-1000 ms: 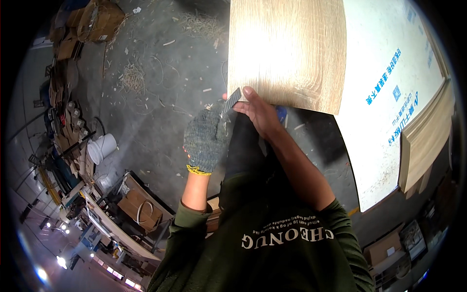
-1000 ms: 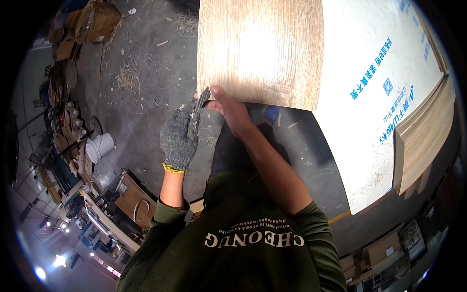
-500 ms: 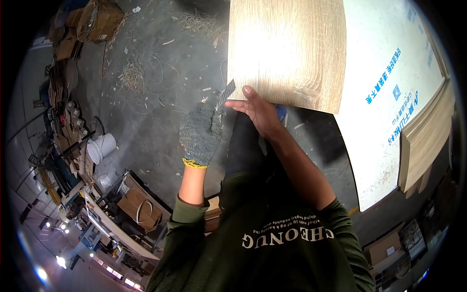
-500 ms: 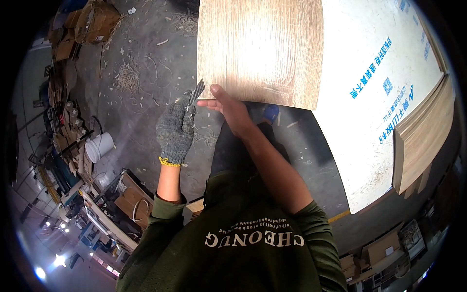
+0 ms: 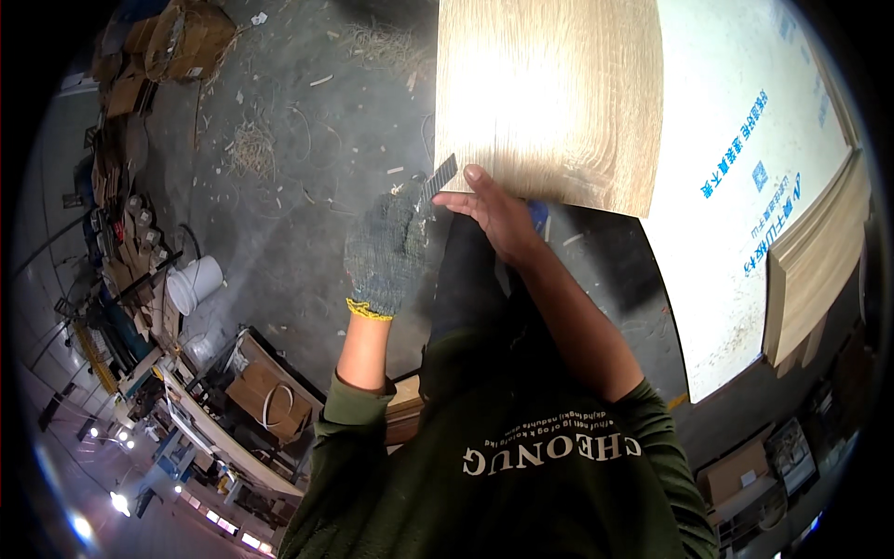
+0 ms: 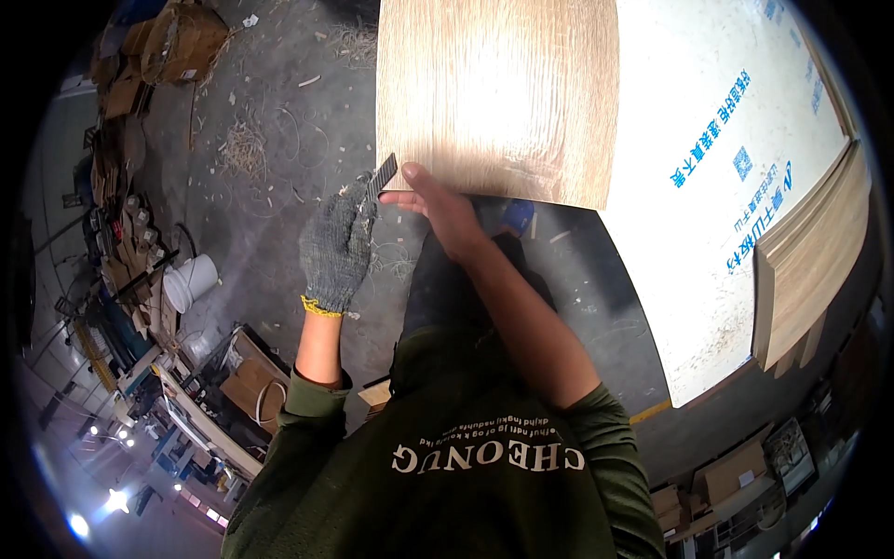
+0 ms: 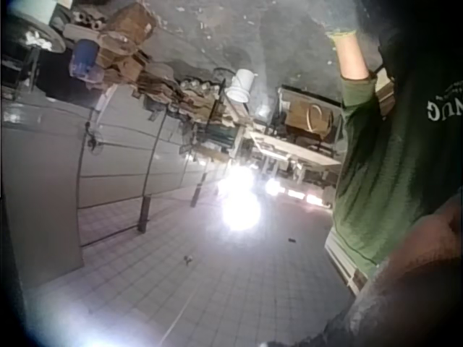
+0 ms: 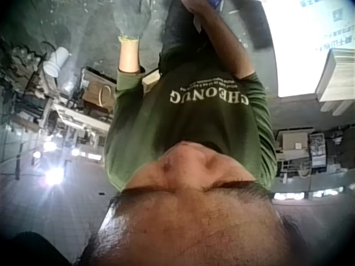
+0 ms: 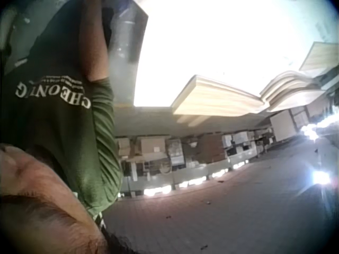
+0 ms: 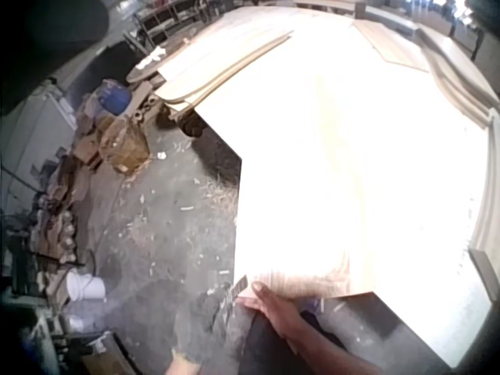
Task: The person is using a blade to shave or trim the edges of curved wooden boards.
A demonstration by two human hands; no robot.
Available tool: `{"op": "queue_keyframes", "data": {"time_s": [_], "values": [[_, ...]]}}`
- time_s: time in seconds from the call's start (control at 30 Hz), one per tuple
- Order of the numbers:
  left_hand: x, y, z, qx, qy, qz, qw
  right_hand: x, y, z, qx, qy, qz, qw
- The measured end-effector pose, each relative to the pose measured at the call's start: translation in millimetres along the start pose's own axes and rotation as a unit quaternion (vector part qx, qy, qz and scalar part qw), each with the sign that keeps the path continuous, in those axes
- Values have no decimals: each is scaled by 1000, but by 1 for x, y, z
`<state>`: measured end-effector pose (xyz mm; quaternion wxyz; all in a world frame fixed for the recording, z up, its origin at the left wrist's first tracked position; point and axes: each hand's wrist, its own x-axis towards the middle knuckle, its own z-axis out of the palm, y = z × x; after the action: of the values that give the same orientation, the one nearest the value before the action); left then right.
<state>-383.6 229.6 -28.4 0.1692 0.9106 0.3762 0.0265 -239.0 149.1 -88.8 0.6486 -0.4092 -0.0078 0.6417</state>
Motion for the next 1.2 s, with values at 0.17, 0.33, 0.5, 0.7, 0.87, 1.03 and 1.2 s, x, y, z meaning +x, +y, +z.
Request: {"op": "queue_keyframes", "data": {"time_s": [0.17, 0.33, 0.5, 0.7, 0.87, 1.03, 1.2], "values": [[22, -5, 0, -39, 38, 13, 998, -1, -3, -2, -34, -38, -23, 998], [37, 3, -10, -162, 114, -31, 980, -31, -18, -23, -105, 10, 58, 993], [62, 6, 2, -151, 60, 60, 985, -85, -98, -13, -493, -3, 57, 868], [115, 19, 4, -24, 111, 230, 967, -25, -165, -87, -743, 283, -345, 499], [41, 34, -18, 47, 40, 224, 973, -11, -153, -103, -765, 318, -321, 459], [5, 7, -3, 150, -82, 311, 935, -11, -155, -99, -769, 318, -302, 465], [81, 19, -14, -44, 70, 263, 961, -15, -156, -94, -754, 311, -306, 491]]}}
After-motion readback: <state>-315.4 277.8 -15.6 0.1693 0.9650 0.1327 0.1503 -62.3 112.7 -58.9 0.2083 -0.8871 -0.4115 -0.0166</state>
